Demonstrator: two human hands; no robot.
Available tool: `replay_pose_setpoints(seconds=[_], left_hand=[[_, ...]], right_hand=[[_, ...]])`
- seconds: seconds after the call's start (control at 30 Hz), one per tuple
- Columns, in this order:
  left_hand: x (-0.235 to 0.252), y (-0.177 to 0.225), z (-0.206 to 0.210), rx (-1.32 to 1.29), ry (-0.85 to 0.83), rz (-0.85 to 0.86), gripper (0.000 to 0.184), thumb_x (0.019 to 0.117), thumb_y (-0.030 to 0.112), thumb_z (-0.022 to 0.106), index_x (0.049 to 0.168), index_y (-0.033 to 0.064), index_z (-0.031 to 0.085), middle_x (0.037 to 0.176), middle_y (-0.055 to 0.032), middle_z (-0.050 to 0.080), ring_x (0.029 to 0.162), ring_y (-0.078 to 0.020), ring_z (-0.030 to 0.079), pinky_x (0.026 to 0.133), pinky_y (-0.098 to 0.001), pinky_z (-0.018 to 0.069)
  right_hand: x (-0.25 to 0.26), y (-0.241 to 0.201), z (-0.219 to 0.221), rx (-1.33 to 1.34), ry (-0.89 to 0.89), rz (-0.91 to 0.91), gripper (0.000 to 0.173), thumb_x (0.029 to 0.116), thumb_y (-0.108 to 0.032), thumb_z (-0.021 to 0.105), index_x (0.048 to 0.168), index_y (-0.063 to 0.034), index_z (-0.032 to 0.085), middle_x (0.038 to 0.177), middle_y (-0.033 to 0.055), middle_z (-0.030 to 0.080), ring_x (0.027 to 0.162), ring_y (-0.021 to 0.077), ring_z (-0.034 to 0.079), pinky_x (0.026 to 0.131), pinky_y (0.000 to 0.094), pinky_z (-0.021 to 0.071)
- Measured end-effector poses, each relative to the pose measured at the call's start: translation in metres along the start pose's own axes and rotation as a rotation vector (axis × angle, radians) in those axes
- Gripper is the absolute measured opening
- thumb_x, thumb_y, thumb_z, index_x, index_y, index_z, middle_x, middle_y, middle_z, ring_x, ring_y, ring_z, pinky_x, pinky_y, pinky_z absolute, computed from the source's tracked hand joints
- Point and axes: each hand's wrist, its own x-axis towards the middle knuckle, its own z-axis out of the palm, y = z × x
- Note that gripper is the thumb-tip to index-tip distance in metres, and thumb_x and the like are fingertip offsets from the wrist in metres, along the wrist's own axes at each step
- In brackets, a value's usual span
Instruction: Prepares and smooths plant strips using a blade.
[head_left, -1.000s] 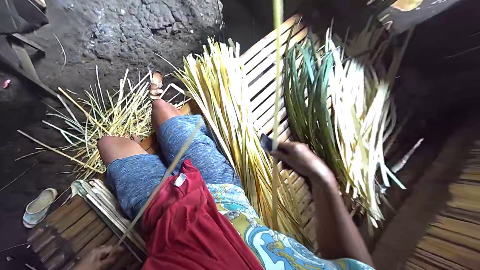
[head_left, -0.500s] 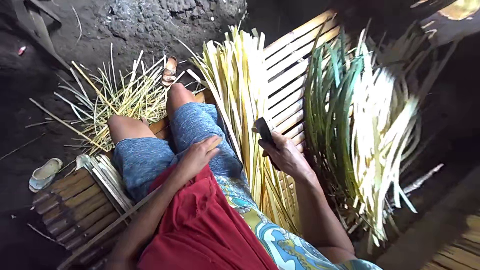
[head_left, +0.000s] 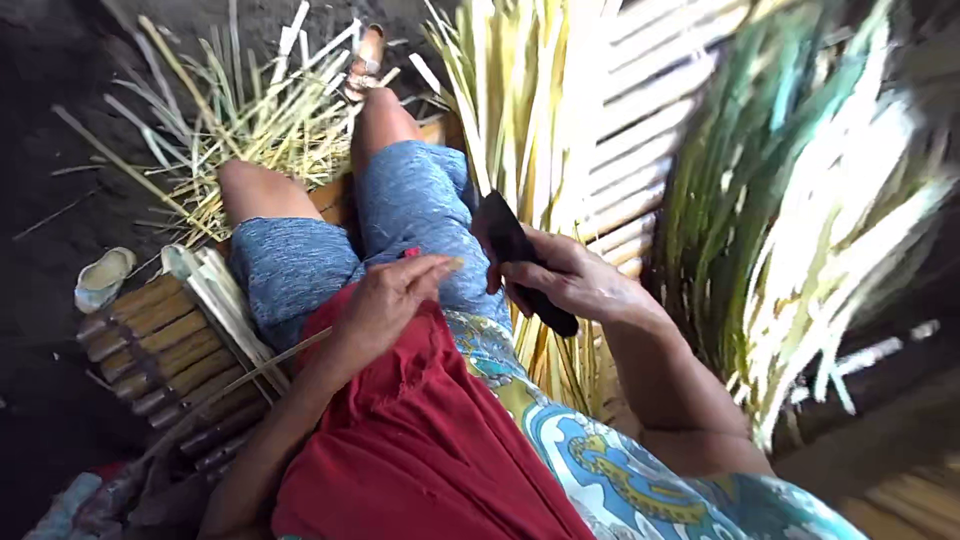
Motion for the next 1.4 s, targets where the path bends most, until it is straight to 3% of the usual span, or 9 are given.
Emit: replay_pose_setpoints(seconds=[0.1,0.27,0.43,0.57,0.7,0.87,1.1,1.17,1.4], left_hand=[[-0.008,-0.004,-0.013,-0.013,-0.055,-0.071,0.031,0.1089,0.020,0.047,0.127,0.0041,0.067,0.085,0.0030,0.066,0.062,0.0014,0.053,0.057,-0.0167,0.0466],[-0.017,-0.021,-0.025,-0.146,-0.113,-0.103,0.022,0.1073,0.021,0.051,0.122,0.0105,0.064,0.082,0.0168,0.066,0.057,0.0087,0.051,0.052,-0.0088,0.0424],[-0.024,-0.018,-0.028,-0.121,-0.170,-0.158,0.019,0.1073,0.021,0.050,0.115,0.0135,0.066,0.080,0.0176,0.066,0.056,0.0088,0.051,0.051,-0.0086,0.0422],[-0.023,-0.013,-0.027,-0.100,-0.180,-0.216,0.020,0.1070,0.013,0.045,0.113,0.0030,0.062,0.079,0.0168,0.068,0.055,0.0107,0.051,0.050,-0.0073,0.0413],[-0.023,-0.016,-0.030,-0.091,-0.235,-0.235,0.020,0.1072,0.016,0.047,0.113,0.0051,0.063,0.082,0.0153,0.070,0.055,0.0100,0.051,0.050,-0.0074,0.0410],[-0.027,0.010,-0.021,-0.038,-0.198,-0.270,0.020,0.1052,0.017,0.053,0.108,0.0046,0.069,0.078,0.0106,0.069,0.060,0.0073,0.054,0.056,-0.0114,0.0445],[-0.029,0.037,-0.039,0.000,-0.074,-0.087,0.017,0.1036,0.022,0.059,0.103,0.0099,0.071,0.077,0.0087,0.070,0.064,0.0043,0.059,0.058,-0.0147,0.0488],[-0.032,0.029,-0.040,-0.019,-0.012,-0.017,0.014,0.1033,0.024,0.062,0.105,0.0133,0.071,0.080,0.0090,0.072,0.065,0.0036,0.063,0.058,-0.0158,0.0541],[-0.046,0.051,-0.057,0.021,0.071,-0.135,0.014,0.1027,0.020,0.060,0.099,0.0094,0.069,0.076,0.0078,0.069,0.065,0.0036,0.060,0.060,-0.0132,0.0487]], right_hand=[[-0.018,-0.004,-0.002,-0.003,0.093,0.048,0.027,0.1054,-0.008,0.045,0.130,-0.0050,0.054,0.088,-0.0028,0.070,0.054,-0.0008,0.058,0.050,0.0163,0.0505],[-0.064,0.004,-0.003,-0.008,0.232,0.121,0.022,0.1057,-0.007,0.046,0.126,-0.0045,0.055,0.089,-0.0002,0.069,0.055,0.0005,0.058,0.050,0.0173,0.0506],[-0.135,0.016,0.037,0.183,0.471,0.179,0.021,0.1050,-0.008,0.046,0.123,-0.0052,0.057,0.084,-0.0037,0.067,0.053,-0.0010,0.055,0.048,0.0155,0.0483],[-0.175,0.032,0.084,0.360,0.634,0.344,0.021,0.1052,-0.007,0.045,0.122,-0.0065,0.057,0.080,-0.0044,0.067,0.051,-0.0004,0.054,0.046,0.0155,0.0469],[-0.170,0.042,0.092,0.307,0.522,0.450,0.021,0.1069,-0.010,0.047,0.123,-0.0082,0.060,0.081,-0.0030,0.068,0.053,0.0020,0.055,0.048,0.0180,0.0470],[-0.088,0.035,0.058,0.202,0.328,0.135,0.024,0.1063,-0.010,0.045,0.128,-0.0069,0.056,0.083,-0.0017,0.068,0.054,0.0019,0.057,0.050,0.0176,0.0497],[-0.005,-0.018,0.035,0.285,-0.218,-0.061,0.021,0.1025,-0.010,0.041,0.098,-0.0110,0.061,0.069,-0.0088,0.063,0.052,-0.0018,0.058,0.050,0.0144,0.0516],[0.004,-0.024,0.034,0.276,-0.275,-0.103,0.022,0.1030,-0.010,0.040,0.097,-0.0108,0.061,0.070,-0.0080,0.064,0.052,-0.0014,0.058,0.049,0.0145,0.0515],[0.017,-0.037,0.036,0.160,-0.298,-0.192,0.018,0.1031,-0.010,0.042,0.099,-0.0115,0.060,0.071,-0.0083,0.063,0.053,-0.0024,0.057,0.050,0.0126,0.0510]])
